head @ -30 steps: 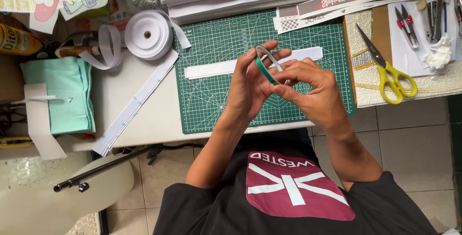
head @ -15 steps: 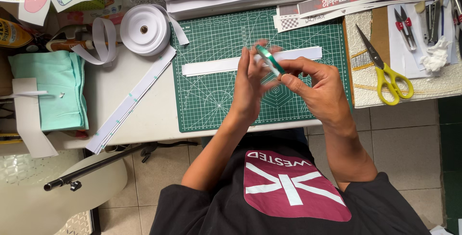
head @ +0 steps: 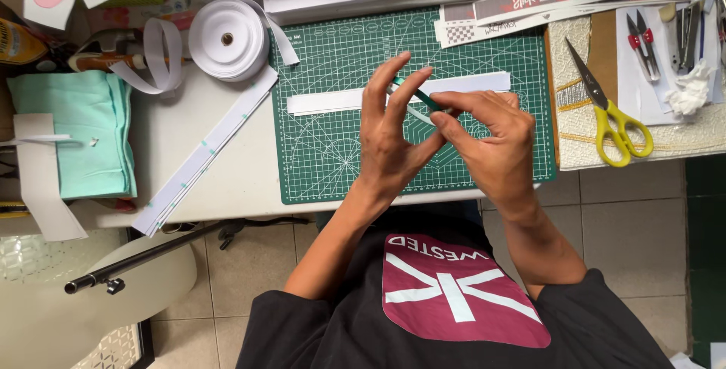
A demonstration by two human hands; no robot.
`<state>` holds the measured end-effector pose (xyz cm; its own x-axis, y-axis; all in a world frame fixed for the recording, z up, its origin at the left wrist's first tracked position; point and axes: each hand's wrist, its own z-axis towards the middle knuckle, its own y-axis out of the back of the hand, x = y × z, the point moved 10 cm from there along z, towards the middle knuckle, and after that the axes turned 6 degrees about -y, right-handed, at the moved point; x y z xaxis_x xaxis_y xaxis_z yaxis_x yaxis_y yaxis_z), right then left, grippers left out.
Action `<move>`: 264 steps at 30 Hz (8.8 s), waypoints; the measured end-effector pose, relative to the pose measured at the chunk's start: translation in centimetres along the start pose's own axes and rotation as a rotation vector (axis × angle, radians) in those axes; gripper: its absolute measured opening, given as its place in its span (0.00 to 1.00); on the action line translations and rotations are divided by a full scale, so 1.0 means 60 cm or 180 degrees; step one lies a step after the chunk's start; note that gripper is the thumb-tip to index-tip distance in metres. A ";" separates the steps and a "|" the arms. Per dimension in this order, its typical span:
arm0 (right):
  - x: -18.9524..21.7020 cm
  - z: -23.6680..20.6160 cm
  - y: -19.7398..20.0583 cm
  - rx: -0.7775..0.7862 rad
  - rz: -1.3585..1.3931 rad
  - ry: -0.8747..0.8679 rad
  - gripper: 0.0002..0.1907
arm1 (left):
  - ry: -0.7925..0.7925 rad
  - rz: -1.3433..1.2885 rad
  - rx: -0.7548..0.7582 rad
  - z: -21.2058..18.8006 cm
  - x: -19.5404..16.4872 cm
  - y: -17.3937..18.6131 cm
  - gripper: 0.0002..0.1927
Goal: The person aligns and folds white paper strips on a green cutting mat, then uses scissors to cut a roll of green tape and a craft knife to trim it. They apply the tape to the ends of the paper strips to secure them.
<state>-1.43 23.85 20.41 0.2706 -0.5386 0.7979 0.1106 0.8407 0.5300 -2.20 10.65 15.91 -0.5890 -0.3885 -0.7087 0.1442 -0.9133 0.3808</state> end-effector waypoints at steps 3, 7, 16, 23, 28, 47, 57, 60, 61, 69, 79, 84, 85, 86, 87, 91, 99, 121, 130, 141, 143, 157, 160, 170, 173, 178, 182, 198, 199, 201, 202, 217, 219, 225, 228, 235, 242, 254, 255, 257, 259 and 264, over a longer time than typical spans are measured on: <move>0.002 0.003 -0.002 -0.0035 -0.0109 0.0074 0.13 | -0.0054 0.0219 -0.0027 0.001 -0.002 -0.001 0.41; -0.020 0.007 -0.007 -0.0150 -0.0016 -0.0151 0.09 | -0.0084 0.0446 0.0046 -0.003 0.001 -0.003 0.41; -0.088 0.008 -0.037 0.0089 0.0803 -0.0785 0.05 | -0.0110 0.0714 0.0185 -0.010 0.018 -0.009 0.42; -0.069 0.001 -0.032 0.0113 0.0656 -0.0478 0.10 | 0.0096 0.0392 0.0178 -0.010 0.019 0.005 0.43; -0.061 0.005 -0.030 0.0089 0.0474 -0.0308 0.08 | 0.0156 0.0230 0.0241 -0.006 0.020 0.001 0.42; -0.053 -0.002 -0.023 0.0072 0.0227 0.0093 0.08 | -0.0083 0.0790 0.0467 -0.012 0.010 -0.008 0.46; -0.058 0.001 -0.022 0.0142 0.0340 0.0074 0.07 | -0.0150 0.0901 0.0489 -0.013 0.006 -0.011 0.46; -0.061 0.001 -0.023 0.0163 0.0299 0.0045 0.06 | -0.0164 0.0898 0.0505 -0.011 0.005 -0.010 0.47; -0.062 0.001 -0.023 0.0169 0.0262 0.0045 0.06 | -0.0164 0.0899 0.0519 -0.011 0.005 -0.010 0.47; -0.066 0.000 -0.023 0.0083 0.0470 -0.0071 0.09 | -0.0178 0.0840 0.0518 -0.010 0.006 -0.009 0.46; -0.053 -0.001 -0.022 0.0055 0.0200 0.0155 0.07 | -0.0159 0.0887 0.0522 -0.015 0.011 -0.014 0.47; -0.059 0.002 -0.025 0.0175 0.0113 0.0064 0.05 | -0.0172 0.0890 0.0546 -0.013 0.011 -0.014 0.47; -0.060 0.001 -0.026 0.0185 0.0127 0.0040 0.05 | -0.0168 0.0870 0.0559 -0.013 0.010 -0.014 0.47; -0.065 0.001 -0.027 0.0178 0.0275 -0.0069 0.06 | -0.0179 0.0875 0.0548 -0.013 0.009 -0.013 0.47; -0.071 0.001 -0.028 0.0169 0.0422 -0.0175 0.07 | -0.0193 0.0880 0.0534 -0.012 0.008 -0.012 0.46; -0.083 0.000 -0.027 0.0141 0.0774 -0.0396 0.12 | -0.0172 0.0909 0.0543 -0.011 0.007 -0.011 0.45; -0.073 -0.003 -0.026 0.0097 0.0268 -0.0065 0.08 | -0.0204 0.0973 0.0566 -0.005 0.002 -0.009 0.46; -0.085 0.001 -0.012 0.0355 0.0092 -0.0090 0.06 | -0.0161 0.0723 0.0733 -0.001 -0.006 -0.007 0.52; -0.074 0.002 -0.011 0.0464 -0.0336 0.0410 0.04 | -0.0381 0.1031 0.0849 0.002 -0.028 -0.006 0.51; -0.057 0.005 -0.018 0.0413 -0.0570 0.0769 0.06 | -0.0461 0.1374 0.0957 -0.005 -0.031 -0.015 0.50; -0.057 0.004 -0.019 0.0408 -0.0587 0.0779 0.07 | -0.0457 0.1390 0.0964 -0.006 -0.031 -0.016 0.50; -0.065 -0.006 -0.010 0.0001 -0.0510 0.0874 0.07 | -0.0108 0.0624 0.1030 0.002 -0.020 -0.011 0.36; -0.070 -0.007 -0.008 -0.0001 -0.0474 0.0810 0.06 | 0.0050 0.0330 0.1050 0.002 -0.010 -0.013 0.34; -0.090 -0.001 -0.003 0.0246 -0.0216 0.0359 0.04 | 0.0159 -0.0165 0.1472 -0.008 0.004 -0.027 0.42; -0.090 -0.001 0.001 0.0282 -0.0229 0.0276 0.05 | 0.0106 -0.0249 0.1536 -0.008 0.003 -0.030 0.43; -0.094 0.004 0.001 0.0348 -0.0126 0.0110 0.05 | 0.0012 -0.0594 0.1715 -0.013 -0.003 -0.033 0.42; -0.095 0.006 0.003 0.0358 -0.0155 0.0087 0.04 | 0.0062 -0.0573 0.1815 -0.015 0.003 -0.038 0.41; -0.091 0.010 -0.007 0.0485 -0.0129 0.0102 0.03 | 0.0171 -0.0475 0.1911 -0.025 0.015 -0.051 0.41; -0.089 0.010 -0.007 0.0483 -0.0125 0.0119 0.04 | 0.0154 -0.0475 0.1895 -0.024 0.014 -0.050 0.41; -0.091 0.009 -0.007 0.0499 -0.0183 0.0051 0.03 | 0.0332 -0.0470 0.2028 -0.029 0.020 -0.056 0.41; -0.092 0.011 -0.007 0.0502 -0.0212 0.0027 0.03 | 0.0412 -0.0463 0.2092 -0.031 0.024 -0.058 0.41; -0.131 0.005 -0.001 0.0483 0.0408 -0.0112 0.04 | 0.1128 -0.1786 0.2081 -0.054 0.045 -0.071 0.43; -0.135 0.001 0.003 0.0453 0.0550 -0.0176 0.05 | 0.1156 -0.1779 0.2109 -0.057 0.046 -0.071 0.43; -0.119 -0.001 0.003 0.0635 0.0688 -0.0006 0.08 | 0.1163 -0.1746 0.2098 -0.055 0.044 -0.071 0.44; -0.107 -0.001 0.002 0.0705 0.0404 0.0096 0.09 | 0.1171 -0.1785 0.2103 -0.056 0.041 -0.071 0.43; -0.117 0.006 -0.012 0.0750 0.0704 -0.0411 0.08 | 0.1108 -0.1762 0.2125 -0.049 0.034 -0.068 0.43; -0.166 -0.002 -0.046 0.1385 0.1439 -0.1087 0.10 | 0.1130 -0.1895 0.2215 -0.052 0.015 -0.061 0.43; -0.248 -0.039 -0.045 0.1657 0.1921 -0.1488 0.09 | 0.1235 -0.1804 0.2513 -0.077 0.018 -0.112 0.53; -0.265 -0.040 -0.028 0.1557 0.1585 -0.1492 0.10 | 0.1272 -0.1793 0.2476 -0.078 0.023 -0.116 0.53; -0.296 -0.025 0.025 0.1137 0.1150 -0.1254 0.14 | 0.1301 -0.1856 0.2352 -0.075 0.029 -0.111 0.52; -0.335 -0.003 0.126 0.0333 0.0549 -0.0966 0.16 | 0.1289 -0.2025 0.2190 -0.068 0.032 -0.097 0.51; -0.403 0.014 0.284 -0.1073 -0.2326 -0.0304 0.11 | 0.1188 -0.2126 0.2060 -0.054 0.030 -0.068 0.51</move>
<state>-6.91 51.17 10.40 -0.0625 -0.9478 0.3127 0.5142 0.2379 0.8240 -1.31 13.29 11.15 -0.0879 0.0650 -0.9940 -0.6510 -0.7591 0.0079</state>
